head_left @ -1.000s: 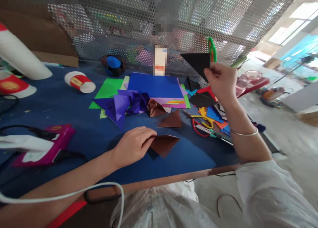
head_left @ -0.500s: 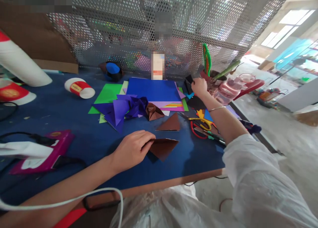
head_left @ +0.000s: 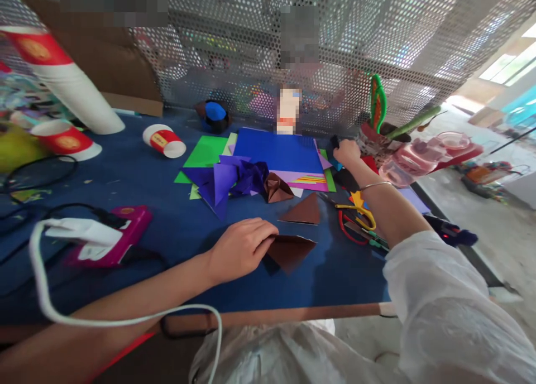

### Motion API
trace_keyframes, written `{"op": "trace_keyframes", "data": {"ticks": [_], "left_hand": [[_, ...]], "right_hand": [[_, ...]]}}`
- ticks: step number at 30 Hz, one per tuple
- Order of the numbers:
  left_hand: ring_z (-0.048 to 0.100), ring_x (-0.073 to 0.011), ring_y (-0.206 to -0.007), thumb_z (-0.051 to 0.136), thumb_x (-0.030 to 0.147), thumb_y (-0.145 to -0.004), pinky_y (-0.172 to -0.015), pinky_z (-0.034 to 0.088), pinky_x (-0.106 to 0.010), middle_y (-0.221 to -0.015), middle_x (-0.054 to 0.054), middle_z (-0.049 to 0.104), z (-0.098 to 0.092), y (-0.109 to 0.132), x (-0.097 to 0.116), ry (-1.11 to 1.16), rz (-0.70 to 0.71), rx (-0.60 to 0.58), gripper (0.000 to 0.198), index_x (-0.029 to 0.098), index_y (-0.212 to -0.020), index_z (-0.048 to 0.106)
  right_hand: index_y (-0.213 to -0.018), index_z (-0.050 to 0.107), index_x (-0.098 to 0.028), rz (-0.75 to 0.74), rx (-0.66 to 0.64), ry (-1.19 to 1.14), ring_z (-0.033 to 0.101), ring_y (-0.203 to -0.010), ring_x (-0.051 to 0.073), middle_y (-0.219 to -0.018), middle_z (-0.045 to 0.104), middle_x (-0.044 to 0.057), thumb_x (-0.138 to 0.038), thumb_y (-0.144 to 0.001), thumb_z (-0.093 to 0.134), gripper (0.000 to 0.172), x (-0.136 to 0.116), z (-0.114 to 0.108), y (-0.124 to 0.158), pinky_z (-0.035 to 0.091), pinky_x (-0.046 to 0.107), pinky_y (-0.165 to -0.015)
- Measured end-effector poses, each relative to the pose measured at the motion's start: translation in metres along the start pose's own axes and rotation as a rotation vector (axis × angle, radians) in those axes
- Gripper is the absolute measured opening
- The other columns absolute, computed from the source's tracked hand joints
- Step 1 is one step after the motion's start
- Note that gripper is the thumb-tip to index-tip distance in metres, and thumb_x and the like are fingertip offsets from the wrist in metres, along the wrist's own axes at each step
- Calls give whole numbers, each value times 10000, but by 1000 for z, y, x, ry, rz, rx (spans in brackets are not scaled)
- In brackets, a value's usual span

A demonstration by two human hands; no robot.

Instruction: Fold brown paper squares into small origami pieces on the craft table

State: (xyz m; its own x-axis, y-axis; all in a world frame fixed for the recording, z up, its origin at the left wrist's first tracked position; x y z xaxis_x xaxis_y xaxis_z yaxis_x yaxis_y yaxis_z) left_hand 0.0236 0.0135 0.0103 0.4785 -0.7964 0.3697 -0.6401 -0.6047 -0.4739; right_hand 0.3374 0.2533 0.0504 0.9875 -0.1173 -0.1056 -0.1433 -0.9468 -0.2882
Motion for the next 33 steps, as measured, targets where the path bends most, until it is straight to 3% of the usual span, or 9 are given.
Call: {"op": "trace_keyframes", "data": {"ticks": [4, 9, 14, 22, 25, 28, 33], "left_hand": [[695, -186, -817, 493, 142, -999, -745, 537, -309, -907, -31, 737, 0, -1, -1, 14, -38, -9, 145, 185, -996, 632], [696, -189, -821, 489, 157, -1001, -728, 522, -304, -901, -28, 732, 0, -2, -1, 32, -66, -20, 143, 195, -998, 627], [701, -200, -845, 494, 165, -998, -761, 527, -318, -916, -33, 735, 0, -1, -1, 32, -78, -35, 135, 196, -1004, 626], [699, -213, -849, 505, 192, -985, -771, 528, -334, -922, -37, 735, 0, 0, -5, 35, -162, -29, 127, 204, -1017, 627], [696, -206, -821, 511, 205, -982, -751, 518, -325, -888, -30, 725, -3, -1, -7, 51, -204, -9, 112, 207, -992, 623], [695, -188, -799, 524, 205, -974, -735, 512, -304, -880, -19, 726, -7, -3, -9, 80, -248, 21, 92, 208, -975, 615], [681, -165, -734, 539, 217, -963, -681, 496, -279, -835, 3, 727, -9, -6, -12, 134, -298, 43, 84, 205, -966, 622]], "right_hand": [[-1128, 725, -22, -33, 39, 19, 657, -1108, 393, -1112, 704, 295, -241, -989, 444, 382, -16, -16, 5, 524, 504, -931], [-1185, 728, -127, -311, 73, -36, 621, -1158, 343, -1201, 707, 203, -253, -990, 434, 374, -63, -30, 36, 495, 470, -991], [-1321, 674, -139, -530, 41, -85, 614, -1211, 296, -1320, 685, 156, -234, -1021, 398, 418, -97, -29, 77, 469, 442, -1077], [-1382, 622, -112, -691, -147, -72, 656, -1174, 331, -1283, 705, 175, -362, -1027, 482, 456, -97, -11, 113, 535, 469, -1012], [-1488, 510, -83, -679, -112, -92, 600, -1288, 347, -1415, 624, 197, -341, -1058, 384, 518, -92, -27, 126, 483, 514, -1092], [-1452, 554, -100, -715, -74, -239, 612, -1286, 323, -1376, 658, 174, -305, -1061, 361, 482, -92, -53, 152, 478, 491, -1105], [-1324, 662, -183, -732, -241, -542, 691, -1164, 244, -1276, 732, 105, -378, -1062, 430, 401, -91, -69, 205, 545, 363, -966]]}}
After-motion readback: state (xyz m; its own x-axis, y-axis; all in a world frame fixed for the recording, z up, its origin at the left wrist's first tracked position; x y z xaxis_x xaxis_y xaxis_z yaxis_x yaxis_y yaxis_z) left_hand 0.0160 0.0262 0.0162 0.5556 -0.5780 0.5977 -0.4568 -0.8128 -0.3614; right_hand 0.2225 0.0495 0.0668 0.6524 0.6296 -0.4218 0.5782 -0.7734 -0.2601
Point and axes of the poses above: each hand's wrist, its own y-axis away from the middle knuckle, its own z-axis out of the palm, x = y × z, the point moved 5 cm from there along -y, towards the middle knuckle
